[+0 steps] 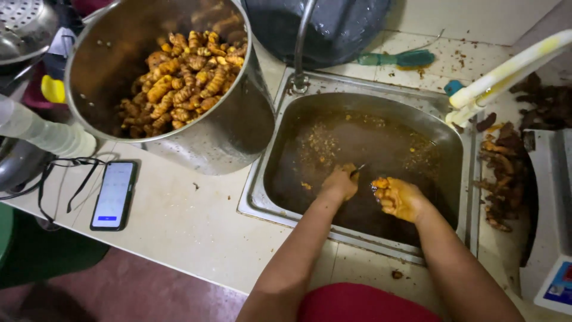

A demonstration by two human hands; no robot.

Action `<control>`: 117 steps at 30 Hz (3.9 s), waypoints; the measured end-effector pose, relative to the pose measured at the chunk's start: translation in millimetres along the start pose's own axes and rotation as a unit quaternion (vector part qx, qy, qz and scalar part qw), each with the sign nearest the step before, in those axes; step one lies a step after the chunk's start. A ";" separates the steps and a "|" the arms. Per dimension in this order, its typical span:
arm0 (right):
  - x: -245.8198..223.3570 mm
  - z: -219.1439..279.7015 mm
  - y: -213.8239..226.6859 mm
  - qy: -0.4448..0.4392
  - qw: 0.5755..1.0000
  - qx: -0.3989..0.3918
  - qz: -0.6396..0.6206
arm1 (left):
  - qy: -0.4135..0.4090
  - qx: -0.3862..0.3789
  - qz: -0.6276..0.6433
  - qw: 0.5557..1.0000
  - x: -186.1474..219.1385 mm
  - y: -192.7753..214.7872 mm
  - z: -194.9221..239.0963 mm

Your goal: Washing turmeric roots in a sink filled with water and transferring them to a large metal pot.

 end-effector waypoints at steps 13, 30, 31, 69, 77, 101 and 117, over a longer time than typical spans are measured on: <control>-17.9 16.7 -11.3 0.167 0.986 -0.020 0.000 | 0.011 0.042 0.364 0.930 -4.2 -14.5 6.7; -19.6 23.2 -38.5 0.289 0.954 -0.075 0.038 | -0.137 -0.049 0.574 0.806 6.9 -11.8 7.4; -17.8 17.5 -35.4 0.295 0.951 -0.068 0.058 | -0.150 -0.038 0.569 0.807 19.5 4.1 21.3; 32.1 -113.0 -53.3 0.096 0.812 0.015 0.576 | -0.293 0.578 -0.173 0.742 138.7 404.3 230.6; 21.6 -19.7 -37.4 -0.131 0.960 -0.200 0.147 | -0.301 0.521 -0.187 0.776 118.9 416.2 223.8; -15.8 31.9 -37.2 0.086 0.995 0.005 0.051 | -0.463 0.463 -0.177 0.734 174.0 308.7 212.6; 2.7 3.8 -28.3 0.004 1.000 0.010 -0.006 | -0.097 -0.028 0.110 0.989 -49.6 -31.8 -36.4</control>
Point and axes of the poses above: each hand's wrist, its own z-axis away from the middle knuckle, its own y-axis out of the back of the hand, x = y × z, the point moved 3 cm from there along -z, towards the middle knuckle, and after that the axes turned 13 degrees about z, right-handed, at the moved point
